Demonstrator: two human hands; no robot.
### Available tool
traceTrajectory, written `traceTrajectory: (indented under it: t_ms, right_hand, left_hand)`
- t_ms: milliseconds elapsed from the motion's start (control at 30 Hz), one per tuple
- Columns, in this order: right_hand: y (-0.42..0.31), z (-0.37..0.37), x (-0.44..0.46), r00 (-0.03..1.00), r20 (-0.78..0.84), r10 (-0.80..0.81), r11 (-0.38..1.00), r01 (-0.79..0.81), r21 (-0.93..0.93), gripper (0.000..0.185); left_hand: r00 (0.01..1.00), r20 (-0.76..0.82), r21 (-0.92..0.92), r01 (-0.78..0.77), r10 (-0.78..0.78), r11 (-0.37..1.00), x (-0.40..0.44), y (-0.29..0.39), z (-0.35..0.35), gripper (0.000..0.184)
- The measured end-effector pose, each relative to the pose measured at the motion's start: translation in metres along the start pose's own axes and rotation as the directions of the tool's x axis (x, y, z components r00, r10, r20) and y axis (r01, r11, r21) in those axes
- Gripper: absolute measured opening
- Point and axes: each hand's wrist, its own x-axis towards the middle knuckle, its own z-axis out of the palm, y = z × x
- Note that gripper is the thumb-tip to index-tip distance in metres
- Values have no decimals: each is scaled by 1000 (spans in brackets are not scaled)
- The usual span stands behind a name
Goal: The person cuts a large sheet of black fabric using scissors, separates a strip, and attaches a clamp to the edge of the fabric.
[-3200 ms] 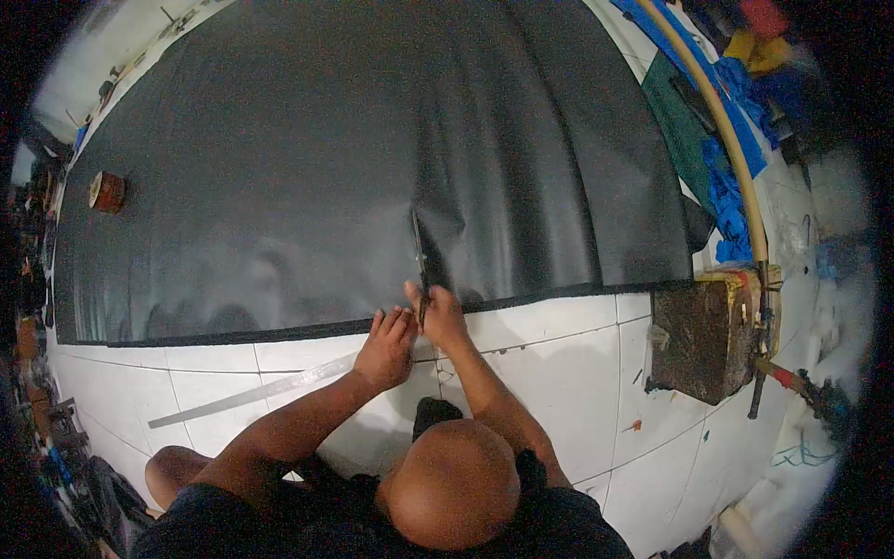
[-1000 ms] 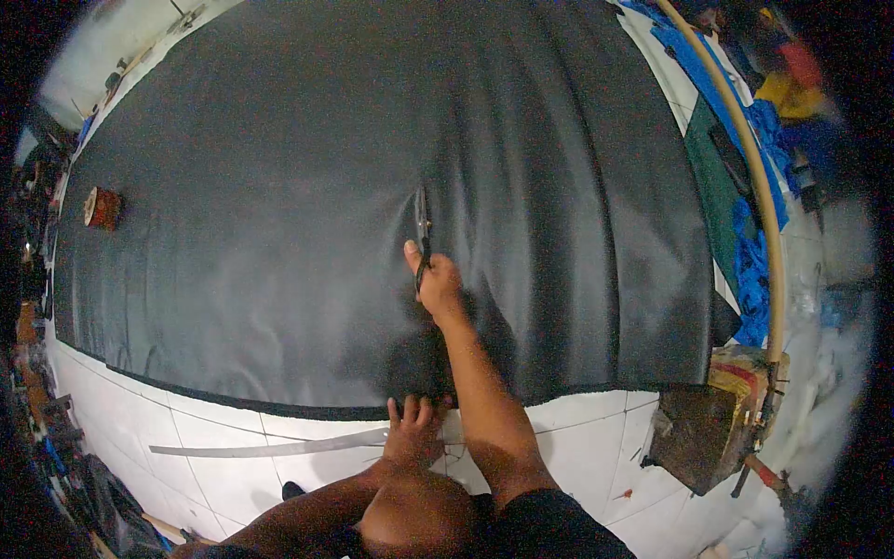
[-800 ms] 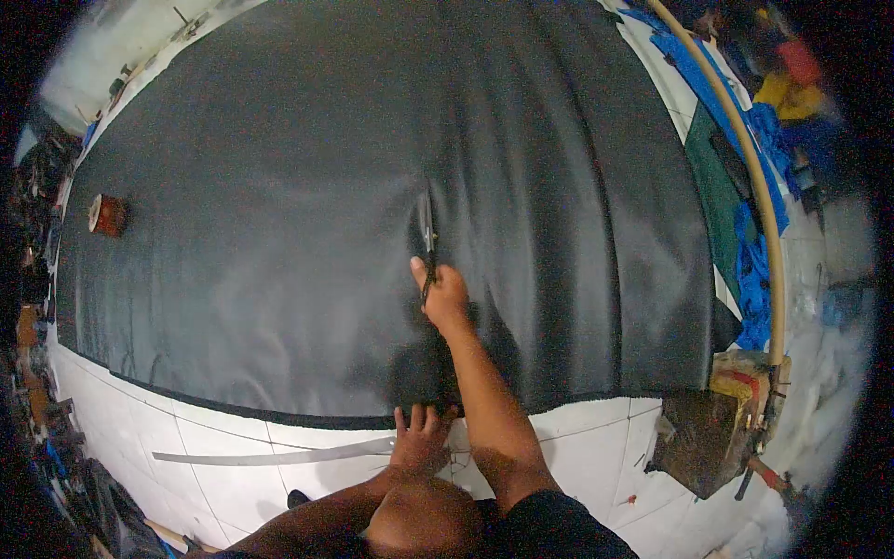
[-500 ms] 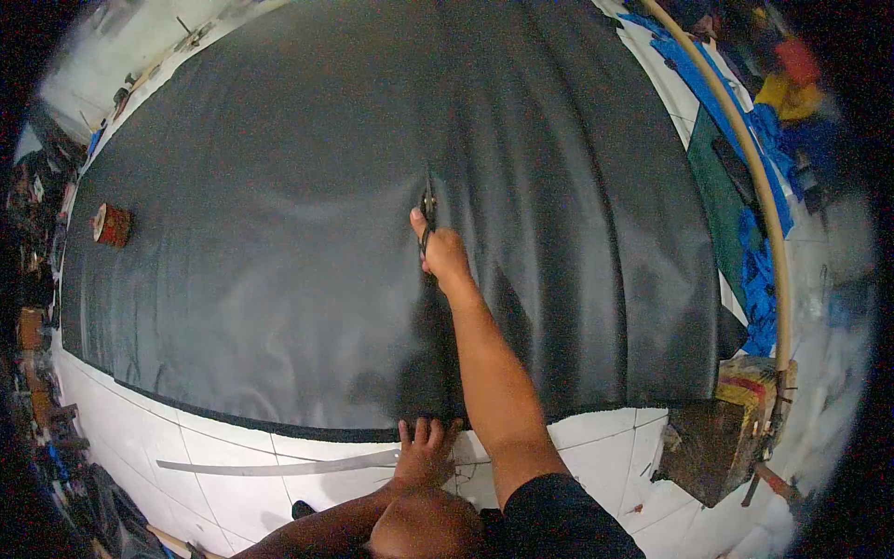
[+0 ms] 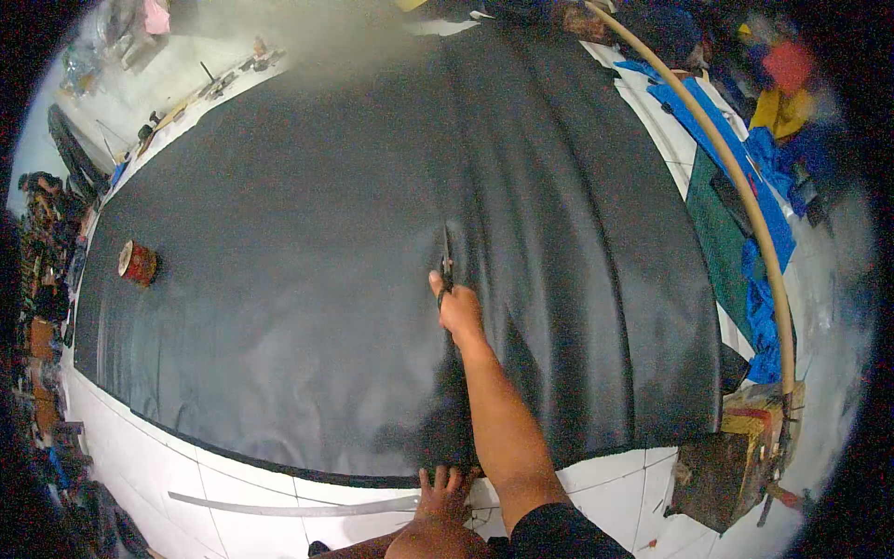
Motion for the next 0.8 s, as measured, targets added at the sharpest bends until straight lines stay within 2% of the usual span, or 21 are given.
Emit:
traceTrajectory:
  t_ms: [67,133,167,300,367,400,467,533,600,667,733,767,800]
  right_hand:
    - [2,5,17,1000,-2,24,1000,-24,-12,55]
    - [9,15,47,999,-20,45,996,-46,-80,72]
    - [2,16,48,998,-14,57,998,-57,17,72]
    - [-17,21,73,995,-51,80,997,-81,-13,70]
    - [-25,22,90,1000,-7,13,994,-13,107,66]
    - [-23,19,96,1000,-8,25,994,-24,110,66]
    - [-26,13,105,997,19,74,997,-74,14,62]
    - [-27,9,102,999,15,30,999,-30,42,60]
    - [-20,11,100,1000,12,-25,1000,26,-13,56]
    - [-18,10,101,997,26,-71,997,71,2,56]
    - [-21,10,93,997,34,-74,997,73,14,55]
    - [-18,8,95,995,62,-73,997,74,-7,54]
    - [-16,8,94,996,62,-64,998,65,-11,54]
  left_hand:
    - [998,-69,32,-2,4,999,-5,0,2,75]
    - [996,-85,32,-7,10,999,-4,-3,16,77]
    - [994,-105,27,-17,20,999,-5,-3,22,78]
    - [990,-140,-18,-22,19,1000,-6,-2,20,83]
    - [996,-84,1,-15,15,1000,-4,-3,15,85]
    - [997,-72,0,-17,17,1000,-7,-2,14,85]
    - [998,-65,-28,-12,10,1000,-4,-1,12,89]
    - [998,-61,-5,-20,20,1000,-1,0,12,91]
    - [999,-39,21,-10,11,1000,-4,-2,3,92]
    - [997,69,-39,-30,33,999,2,-4,-17,93]
    - [964,267,-368,89,14,926,22,-20,-87,87]
    - [997,19,-386,76,-74,920,41,-34,-102,84]
    - [959,-230,-402,62,-167,914,66,-53,-119,82]
